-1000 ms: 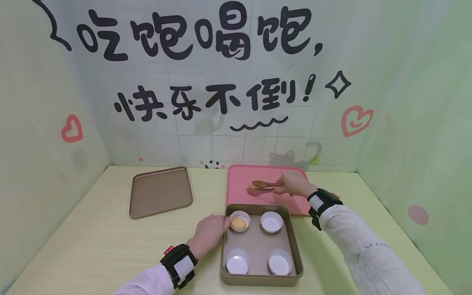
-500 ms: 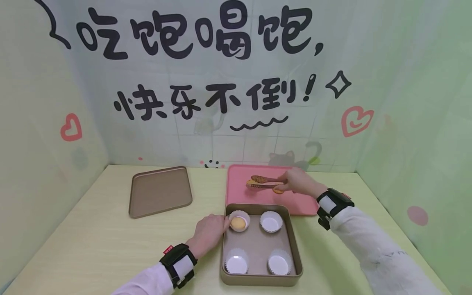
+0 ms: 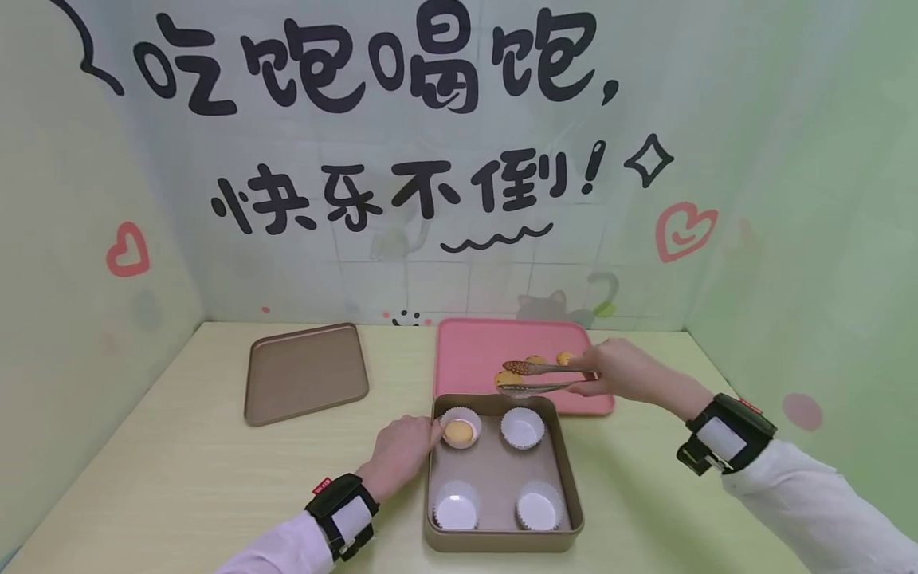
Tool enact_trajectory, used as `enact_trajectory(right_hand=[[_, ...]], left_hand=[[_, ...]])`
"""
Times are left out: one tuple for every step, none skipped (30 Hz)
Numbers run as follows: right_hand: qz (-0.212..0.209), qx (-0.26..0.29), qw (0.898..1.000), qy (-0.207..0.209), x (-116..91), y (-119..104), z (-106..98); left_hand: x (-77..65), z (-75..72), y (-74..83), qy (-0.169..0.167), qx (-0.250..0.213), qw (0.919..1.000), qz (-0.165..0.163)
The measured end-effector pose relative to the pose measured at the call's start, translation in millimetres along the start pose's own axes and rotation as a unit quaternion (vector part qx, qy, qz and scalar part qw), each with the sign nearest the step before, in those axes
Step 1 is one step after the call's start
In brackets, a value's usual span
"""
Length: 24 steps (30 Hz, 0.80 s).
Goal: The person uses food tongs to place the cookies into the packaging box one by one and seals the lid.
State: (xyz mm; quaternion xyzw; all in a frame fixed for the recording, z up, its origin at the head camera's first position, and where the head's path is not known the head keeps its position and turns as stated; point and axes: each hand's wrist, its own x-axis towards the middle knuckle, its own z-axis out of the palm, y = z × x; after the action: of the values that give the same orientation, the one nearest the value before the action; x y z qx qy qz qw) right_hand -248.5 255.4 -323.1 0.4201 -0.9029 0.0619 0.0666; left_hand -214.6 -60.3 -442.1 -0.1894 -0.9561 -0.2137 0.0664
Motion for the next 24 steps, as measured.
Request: enact_trajectory(right_hand=[[-0.003,-0.002,1.0,-0.002,-4,-2,0],[-0.007,-0.003,1.0,-0.002,-7,-3,1],[-0.011,-0.007,1.0,-0.004,-10,-5,2],[-0.016,-0.011,1.0,-0.005,-13,-6,2],[-0.021,-0.015,1.0,-0.007,-15,-8,3],[-0.026,-0.022,0.999,-0.008,-16,-9,5],[-0.03,-0.024,0.999,-0.011,-17,-10,6],[-0.033,-0.027,0.999,-0.015,-18,-12,6],[-0.033,-0.032,0.999,-0.02,-19,-13,7],[-0.032,-0.034,0.999,-0.026,-18,-15,8],[-0.03,-0.038,0.998,-0.033,-18,-17,9],[-0.026,-0.042,0.998,-0.041,-17,-18,9],[-0.021,-0.045,0.998,-0.048,-16,-20,10],[-0.016,-0.049,0.997,-0.056,-15,-22,11],[-0.01,-0.053,0.997,-0.062,-13,-23,11],[-0.005,-0.057,0.996,-0.067,-12,-24,12],[0.0,-0.059,0.996,-0.071,-11,-25,12],[0.004,-0.062,0.995,-0.074,-10,-25,13],[0.008,-0.063,0.995,-0.077,-9,-26,13],[0.011,-0.065,0.995,-0.08,-8,-27,13],[0.015,-0.068,0.994,-0.083,-7,-27,13],[0.019,-0.07,0.994,-0.088,-7,-27,13],[0.022,-0.07,0.993,-0.093,-6,-28,14],[0.023,-0.071,0.992,-0.097,-6,-28,14]], left_hand=[[0.0,-0.2,-0.2,-0.001,-0.001,1.0,-0.003],[0.0,-0.4,-0.4,-0.001,-0.002,1.0,-0.004],[0.0,-0.6,-0.6,-0.002,-0.002,1.0,-0.006],[-0.1,-0.8,-0.8,-0.002,-0.003,1.0,-0.006],[-0.1,-0.9,-1.0,-0.002,-0.002,1.0,-0.006],[-0.1,-1.0,-1.1,-0.002,-0.002,1.0,-0.005],[-0.1,-1.2,-1.3,-0.002,-0.001,1.0,-0.005],[-0.1,-1.4,-1.4,-0.002,-0.001,1.0,-0.003],[0.0,-1.3,-1.6,-0.002,-0.001,1.0,-0.003],[0.0,-1.3,-1.7,-0.002,-0.001,1.0,-0.002],[-0.1,-1.5,-1.8,-0.001,0.0,1.0,-0.002],[-0.2,-1.7,-1.7,-0.001,-0.001,1.0,-0.002],[-0.3,-1.9,-1.6,-0.001,-0.002,1.0,-0.003],[-0.5,-2.0,-1.5,-0.001,-0.003,1.0,-0.004],[-0.6,-2.2,-1.2,0.0,-0.006,1.0,-0.004],[-0.7,-2.4,-0.9,0.0,-0.007,1.0,-0.004],[-0.8,-2.4,-0.6,0.0,-0.009,0.9999,-0.004],[-0.7,-2.2,-0.4,0.0,-0.011,0.9999,-0.005],[-0.7,-2.0,-0.2,0.0,-0.012,0.9999,-0.004],[-0.6,-1.9,0.1,0.0,-0.012,0.9999,-0.003],[-0.5,-1.9,0.5,0.001,-0.012,0.9999,-0.002],[-0.5,-1.9,0.8,0.001,-0.011,0.9999,-0.002],[-0.5,-1.8,1.1,0.002,-0.011,0.9999,0.0],[-0.5,-2.0,1.4,0.003,-0.011,0.9999,0.0]])
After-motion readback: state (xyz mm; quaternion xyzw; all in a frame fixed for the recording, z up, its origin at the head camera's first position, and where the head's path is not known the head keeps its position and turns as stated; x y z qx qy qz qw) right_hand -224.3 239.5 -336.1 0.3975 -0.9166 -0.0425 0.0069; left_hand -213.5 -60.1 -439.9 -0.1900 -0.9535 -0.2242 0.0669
